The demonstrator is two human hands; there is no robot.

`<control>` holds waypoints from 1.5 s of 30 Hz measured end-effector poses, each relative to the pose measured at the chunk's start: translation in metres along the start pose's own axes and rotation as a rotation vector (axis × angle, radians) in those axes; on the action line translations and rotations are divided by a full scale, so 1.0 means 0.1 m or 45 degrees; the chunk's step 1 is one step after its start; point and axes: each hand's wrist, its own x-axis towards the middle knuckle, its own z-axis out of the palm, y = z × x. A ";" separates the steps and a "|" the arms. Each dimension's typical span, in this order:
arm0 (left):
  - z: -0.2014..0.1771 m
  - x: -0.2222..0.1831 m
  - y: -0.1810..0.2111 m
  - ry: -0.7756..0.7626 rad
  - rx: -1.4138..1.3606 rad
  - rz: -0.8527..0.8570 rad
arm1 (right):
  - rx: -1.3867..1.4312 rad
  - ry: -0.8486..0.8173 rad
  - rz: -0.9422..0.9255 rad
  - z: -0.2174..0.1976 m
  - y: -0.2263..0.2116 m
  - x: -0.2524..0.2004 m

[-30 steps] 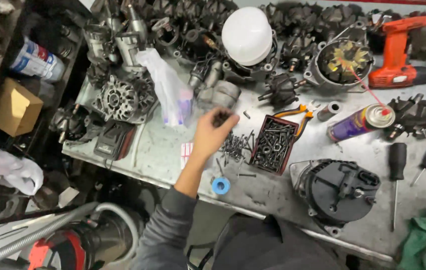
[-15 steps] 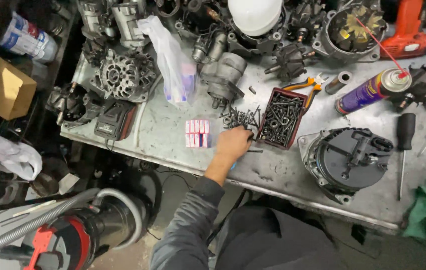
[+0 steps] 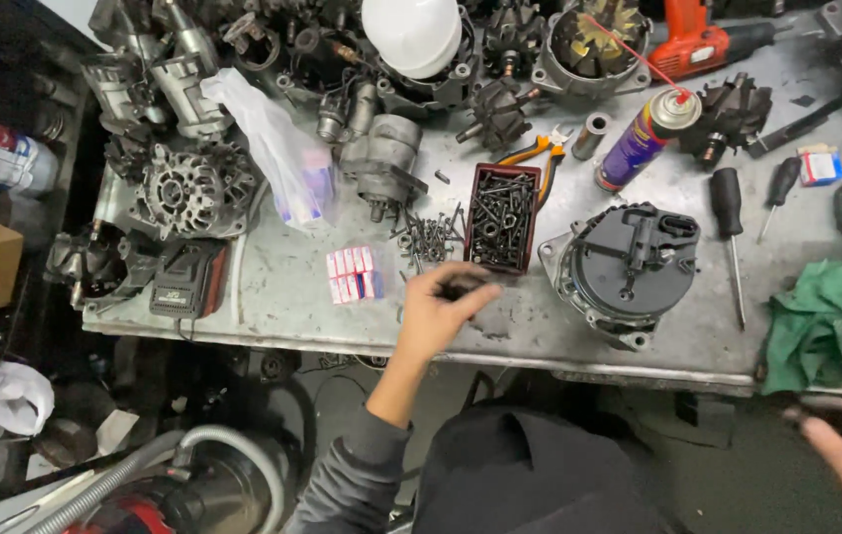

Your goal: The recorder is cleaning an alternator and its housing using a rag and a screwdriver at an auto repair workbench.

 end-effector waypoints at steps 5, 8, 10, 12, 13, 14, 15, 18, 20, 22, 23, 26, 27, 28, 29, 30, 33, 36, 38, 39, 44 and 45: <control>0.41 -0.34 -0.04 -0.364 -0.494 -0.318 | 0.225 -0.336 -0.175 0.65 -1.65 -0.14; 0.67 -0.52 0.03 -0.424 -0.582 -0.376 | 0.376 -0.457 -0.414 0.90 -2.05 -0.12; 0.75 -0.62 0.05 -0.359 -0.581 -0.406 | 0.469 -0.488 -0.539 0.97 -2.18 -0.11; 0.74 -0.68 0.05 -0.355 -0.571 -0.413 | 0.472 -0.515 -0.626 0.99 -2.22 -0.09; 0.75 -0.70 0.03 -0.349 -0.573 -0.411 | 0.471 -0.522 -0.629 0.99 -2.21 -0.10; 0.76 -0.73 0.00 -0.331 -0.568 -0.415 | 0.449 -0.529 -0.660 1.00 -2.19 -0.11; 0.77 -0.75 -0.03 -0.313 -0.563 -0.418 | 0.426 -0.536 -0.691 1.01 -2.16 -0.12; 0.85 -0.79 -0.11 -0.259 -0.624 -0.460 | 0.433 -0.541 -0.709 1.03 -2.18 -0.20; 0.84 -0.80 -0.09 -0.293 -0.689 -0.470 | 0.427 -0.509 -0.715 1.03 -2.16 -0.24; 0.85 -0.81 -0.10 -0.329 -0.753 -0.481 | 0.422 -0.476 -0.720 1.00 -2.13 -0.26; 0.85 -0.82 -0.13 -0.344 -0.791 -0.510 | 0.375 -0.410 -0.763 0.98 -2.12 -0.27; 0.87 -0.83 -0.13 -0.388 -0.846 -0.531 | 0.298 -0.290 -0.821 0.93 -2.12 -0.29; 0.88 -0.84 -0.12 -0.410 -0.862 -0.527 | 0.269 -0.241 -0.832 0.91 -2.12 -0.31; 0.88 -0.85 -0.03 -0.409 -0.863 -0.530 | 0.269 -0.243 -0.829 0.90 -2.14 -0.32; 0.88 -0.85 0.07 -0.429 -0.831 -0.504 | 0.218 -0.167 -0.874 0.89 -2.16 -0.33; 0.88 -0.83 0.17 -0.451 -0.798 -0.473 | 0.168 -0.087 -0.921 0.88 -2.19 -0.32; 0.92 -0.80 0.13 -0.565 -0.628 -0.224 | 0.172 0.051 -0.861 0.91 -2.11 -0.32; 0.99 -0.83 0.09 -0.636 -0.563 -0.169 | 0.037 0.140 -0.832 0.98 -2.06 -0.29; 1.02 -0.82 -0.02 -0.649 -0.572 -0.154 | -0.073 0.157 -0.802 0.99 -2.03 -0.28; 1.04 -0.81 -0.06 -0.656 -0.581 -0.138 | -0.183 0.170 -0.773 0.99 -2.02 -0.27; 1.14 -0.67 -0.10 -0.663 -0.619 -0.178 | -0.237 0.005 -0.702 1.00 -1.95 0.05; 1.15 -0.63 -0.08 -0.657 -0.640 -0.202 | -0.169 -0.057 -0.704 1.00 -1.91 0.16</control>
